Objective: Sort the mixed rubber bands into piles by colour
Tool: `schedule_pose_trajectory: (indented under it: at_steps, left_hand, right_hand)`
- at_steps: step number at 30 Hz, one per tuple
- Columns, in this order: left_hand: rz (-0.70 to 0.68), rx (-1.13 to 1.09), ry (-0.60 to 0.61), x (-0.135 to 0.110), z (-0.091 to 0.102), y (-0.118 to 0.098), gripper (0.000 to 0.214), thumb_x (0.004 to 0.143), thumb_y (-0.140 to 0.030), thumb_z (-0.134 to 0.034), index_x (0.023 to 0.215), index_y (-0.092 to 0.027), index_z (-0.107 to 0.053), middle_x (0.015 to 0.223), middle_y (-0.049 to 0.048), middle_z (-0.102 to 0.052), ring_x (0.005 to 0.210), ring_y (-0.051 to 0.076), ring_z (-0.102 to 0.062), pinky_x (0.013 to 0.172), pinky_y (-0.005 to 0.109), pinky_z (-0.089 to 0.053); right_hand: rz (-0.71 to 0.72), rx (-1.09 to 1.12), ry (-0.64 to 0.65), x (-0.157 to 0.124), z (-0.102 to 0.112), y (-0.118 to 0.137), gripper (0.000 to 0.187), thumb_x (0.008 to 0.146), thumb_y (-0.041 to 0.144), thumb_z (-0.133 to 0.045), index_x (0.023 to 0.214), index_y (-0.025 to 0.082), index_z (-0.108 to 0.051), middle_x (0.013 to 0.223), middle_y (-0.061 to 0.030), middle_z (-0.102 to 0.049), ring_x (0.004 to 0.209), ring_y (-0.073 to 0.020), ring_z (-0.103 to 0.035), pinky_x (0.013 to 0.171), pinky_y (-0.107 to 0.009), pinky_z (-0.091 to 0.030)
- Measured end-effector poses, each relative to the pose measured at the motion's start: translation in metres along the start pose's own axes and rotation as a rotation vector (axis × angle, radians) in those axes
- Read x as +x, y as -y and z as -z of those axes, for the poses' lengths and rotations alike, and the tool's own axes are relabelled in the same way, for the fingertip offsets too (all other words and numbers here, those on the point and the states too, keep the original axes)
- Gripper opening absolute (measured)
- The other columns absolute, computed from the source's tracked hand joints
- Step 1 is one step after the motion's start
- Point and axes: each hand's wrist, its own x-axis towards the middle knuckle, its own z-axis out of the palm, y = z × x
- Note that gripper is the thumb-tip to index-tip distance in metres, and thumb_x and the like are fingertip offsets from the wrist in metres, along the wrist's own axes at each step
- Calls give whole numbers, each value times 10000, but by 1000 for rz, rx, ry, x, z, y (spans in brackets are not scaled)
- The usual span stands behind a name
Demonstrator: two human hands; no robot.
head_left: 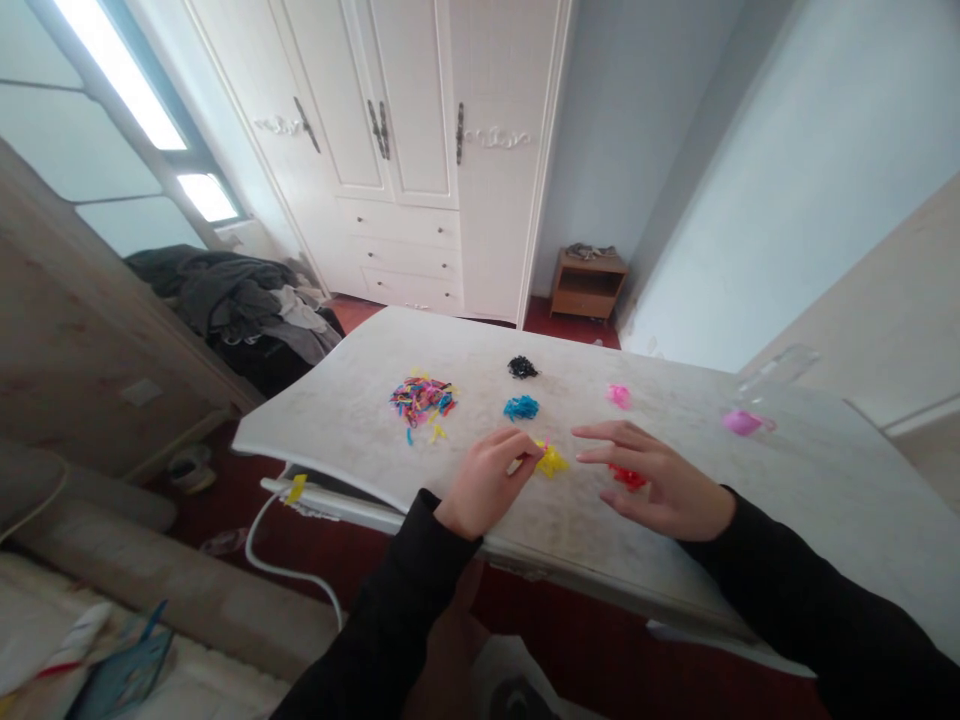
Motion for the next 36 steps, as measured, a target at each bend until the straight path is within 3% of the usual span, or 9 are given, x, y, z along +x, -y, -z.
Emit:
schedule_pose_trajectory:
  at_steps: [4, 12, 19, 28, 33, 36]
  left_hand:
    - [-23, -40, -26, -3, 4, -2, 124, 951, -170, -618, 845, -200, -677, 843, 35, -718, 804, 151, -677, 755, 266, -539]
    - [-180, -82, 133, -6, 2, -7, 154, 990, -155, -554, 966, -215, -695, 1025, 73, -756, 1001, 175, -705, 904, 301, -569]
    - [-170, -71, 88, -9, 3, -9, 139, 978, -136, -579, 946, -210, -692, 1005, 61, -765, 964, 162, -715, 879, 278, -568]
    - [-142, -40, 121, -9, 3, -11, 135, 980, -151, -584, 934, -210, -696, 948, 41, -765, 908, 155, -720, 853, 262, -564]
    - [-118, -3, 95, -10, 0, -9, 87, 971, -175, -614, 964, -209, -694, 957, 36, -769, 901, 156, -724, 848, 256, -561]
    - [-97, 12, 80, -11, -1, -6, 68, 960, -164, -630, 971, -199, -687, 977, 31, -767, 915, 152, -722, 858, 244, -550]
  right_hand:
    - [41, 20, 43, 0, -4, 7, 550, 888, 233, -669, 1428, 264, -573, 1541, -140, -517, 1347, -294, -540, 1085, -494, -502]
    - [73, 96, 95, 0, -12, 8, 624, 879, 245, -682, 1483, 244, -524, 1519, -142, -543, 1374, -300, -516, 1118, -497, -473]
    - [40, 65, 112, -1, -12, 10, 545, 883, 239, -676, 1417, 242, -572, 1531, -145, -505, 1333, -300, -514, 1085, -508, -490]
    - [106, 110, 108, 2, -13, 12, 596, 896, 214, -651, 1475, 236, -512, 1429, -140, -619, 1243, -255, -610, 1042, -435, -527]
    - [102, 97, 44, 2, -12, 13, 495, 919, 201, -636, 1409, 250, -579, 1351, -116, -680, 1167, -234, -659, 998, -401, -551]
    - [37, 45, -94, 2, -2, 2, 371, 934, 201, -617, 1299, 255, -654, 1276, -95, -717, 1129, -230, -678, 980, -393, -562]
